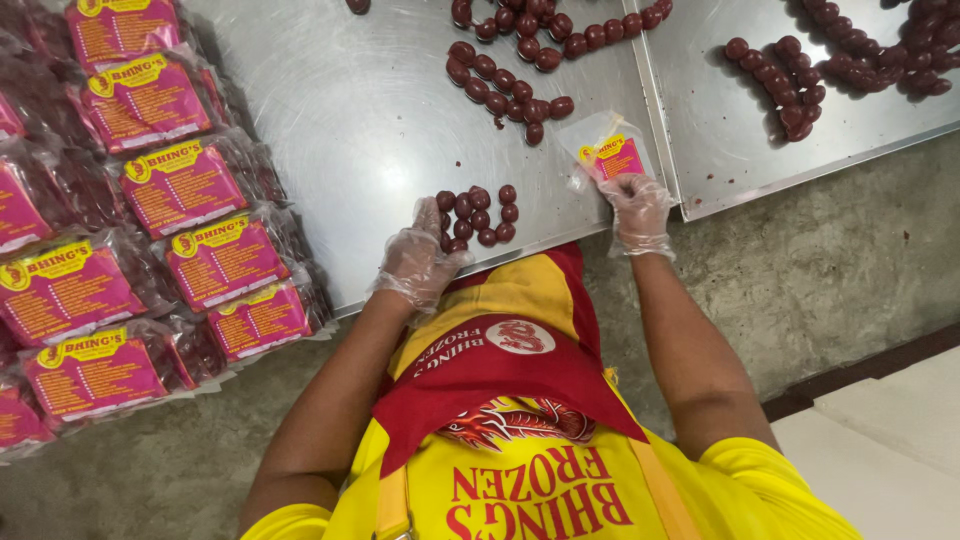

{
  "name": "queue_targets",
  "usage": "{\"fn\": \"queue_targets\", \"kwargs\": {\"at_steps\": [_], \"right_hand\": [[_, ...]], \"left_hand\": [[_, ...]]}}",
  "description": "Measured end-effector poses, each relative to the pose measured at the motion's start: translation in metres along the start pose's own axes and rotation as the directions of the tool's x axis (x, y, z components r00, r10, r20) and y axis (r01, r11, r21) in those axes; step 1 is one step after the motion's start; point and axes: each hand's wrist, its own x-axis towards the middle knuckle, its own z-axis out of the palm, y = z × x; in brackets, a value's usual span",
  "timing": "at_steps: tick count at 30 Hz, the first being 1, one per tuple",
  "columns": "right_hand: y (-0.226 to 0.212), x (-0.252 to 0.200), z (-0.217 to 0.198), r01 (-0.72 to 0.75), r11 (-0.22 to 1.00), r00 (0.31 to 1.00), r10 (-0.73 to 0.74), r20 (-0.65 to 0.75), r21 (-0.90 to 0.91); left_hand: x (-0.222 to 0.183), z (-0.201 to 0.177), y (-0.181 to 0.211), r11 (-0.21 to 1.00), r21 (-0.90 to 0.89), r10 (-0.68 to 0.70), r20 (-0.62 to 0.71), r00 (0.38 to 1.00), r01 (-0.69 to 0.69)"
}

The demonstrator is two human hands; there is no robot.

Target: The person places several sausage links into plastic bags and seals them.

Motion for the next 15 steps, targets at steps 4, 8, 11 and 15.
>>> {"fn": "queue_targets", "kwargs": {"at_steps": [4, 8, 11, 15], "right_hand": [[-0.037, 0.016, -0.038, -0.254, 0.959, 0.957, 0.229, 0.179, 0.130], [-0.075, 0.045, -0.083, -0.281, 0.957, 0.927, 0.290, 0.238, -0.071], [-0.102, 0.061, -0.103, 0.047, 0.984, 0.975, -0.008, 0.221, -0.170], [-0.157, 0.072, -0.109, 0.039, 0.887, 0.909, 0.160, 0.385, -0.460]], "left_hand": [[-0.001, 0.001, -0.003, 0.999, -0.043, 0.023, -0.020, 1.000, -0.024], [-0.006, -0.021, 0.025, 0.992, 0.029, -0.121, 0.095, 0.988, 0.119], [-0.013, -0.042, 0.047, 0.992, 0.087, -0.093, 0.025, 0.995, 0.090], [-0.007, -0.060, 0.075, 0.995, 0.022, 0.100, -0.060, 0.993, -0.099]]}}
